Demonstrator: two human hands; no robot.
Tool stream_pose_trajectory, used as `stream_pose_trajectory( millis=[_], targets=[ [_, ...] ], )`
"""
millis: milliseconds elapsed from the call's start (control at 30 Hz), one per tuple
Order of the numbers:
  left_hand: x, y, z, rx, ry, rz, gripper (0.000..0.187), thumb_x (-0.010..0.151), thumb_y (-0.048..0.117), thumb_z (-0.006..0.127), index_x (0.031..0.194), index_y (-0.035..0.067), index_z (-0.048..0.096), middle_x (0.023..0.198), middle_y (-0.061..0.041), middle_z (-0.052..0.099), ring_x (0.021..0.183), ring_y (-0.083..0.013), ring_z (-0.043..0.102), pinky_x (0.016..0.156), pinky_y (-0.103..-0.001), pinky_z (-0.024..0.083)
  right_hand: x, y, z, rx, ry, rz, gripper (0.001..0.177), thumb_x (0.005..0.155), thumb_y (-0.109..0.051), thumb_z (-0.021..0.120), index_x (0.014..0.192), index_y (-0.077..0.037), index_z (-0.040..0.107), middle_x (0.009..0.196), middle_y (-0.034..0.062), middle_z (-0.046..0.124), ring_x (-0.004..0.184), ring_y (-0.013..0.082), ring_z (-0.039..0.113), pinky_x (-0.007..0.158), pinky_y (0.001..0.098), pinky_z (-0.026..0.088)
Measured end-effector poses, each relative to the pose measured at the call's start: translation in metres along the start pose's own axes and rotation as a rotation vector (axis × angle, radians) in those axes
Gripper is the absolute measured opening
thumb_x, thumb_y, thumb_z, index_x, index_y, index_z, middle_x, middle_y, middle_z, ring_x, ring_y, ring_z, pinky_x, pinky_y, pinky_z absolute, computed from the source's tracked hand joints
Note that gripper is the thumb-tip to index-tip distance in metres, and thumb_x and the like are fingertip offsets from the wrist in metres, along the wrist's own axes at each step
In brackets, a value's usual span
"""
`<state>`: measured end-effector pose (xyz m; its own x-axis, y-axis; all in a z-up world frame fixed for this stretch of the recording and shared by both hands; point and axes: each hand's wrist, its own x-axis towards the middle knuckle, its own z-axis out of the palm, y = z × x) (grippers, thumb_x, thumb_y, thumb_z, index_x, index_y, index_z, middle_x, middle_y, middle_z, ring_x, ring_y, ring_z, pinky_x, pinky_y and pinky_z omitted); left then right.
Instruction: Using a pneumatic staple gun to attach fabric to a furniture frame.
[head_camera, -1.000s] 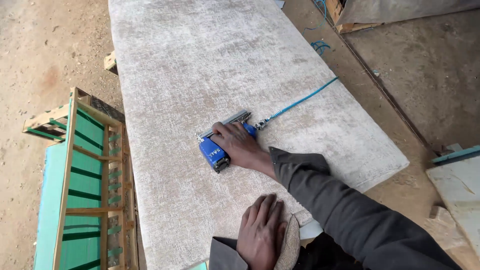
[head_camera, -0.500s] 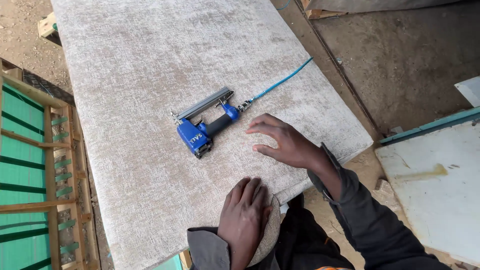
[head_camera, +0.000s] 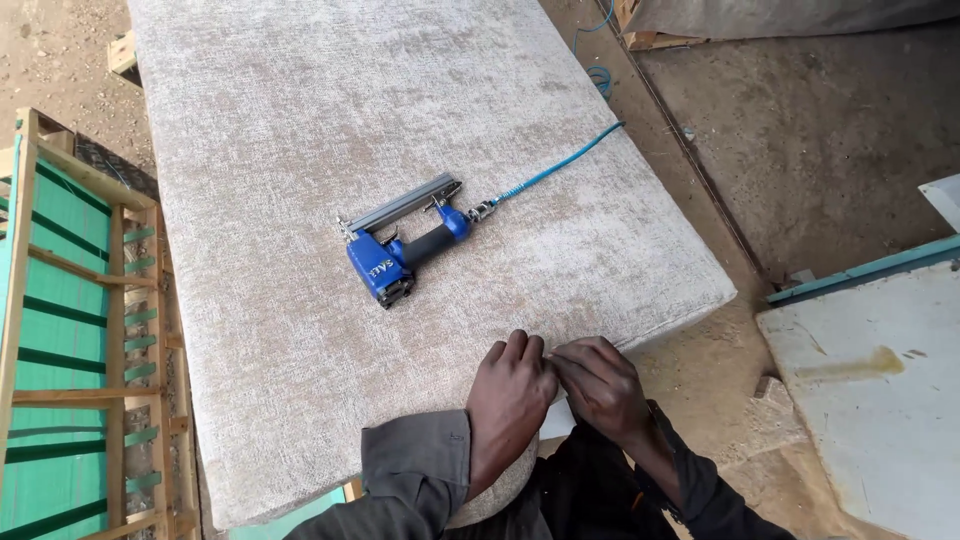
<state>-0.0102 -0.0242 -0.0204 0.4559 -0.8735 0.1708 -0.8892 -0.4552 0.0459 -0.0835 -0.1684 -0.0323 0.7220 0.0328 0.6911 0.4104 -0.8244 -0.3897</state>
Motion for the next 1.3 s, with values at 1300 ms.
stream_pose_trajectory(
  millis=[1300],
  targets=[
    [0.004,-0.008,-0.019,-0.427,-0.037,-0.143,0.032,0.101,0.009,0.048,0.075,0.008,0.066,0.063,-0.007,0.05,0.073,-0.0225,0.045,0.067,-0.026,0.046,-0.015,0.01,0.007,0.071,0.061,0.119,0.013,0.09,0.005,0.069,0.094,-0.004,0.079,0.088,0.0083,0.072,0.085,0.0304,0.071,0.074,0.0408,0.06]
  ],
)
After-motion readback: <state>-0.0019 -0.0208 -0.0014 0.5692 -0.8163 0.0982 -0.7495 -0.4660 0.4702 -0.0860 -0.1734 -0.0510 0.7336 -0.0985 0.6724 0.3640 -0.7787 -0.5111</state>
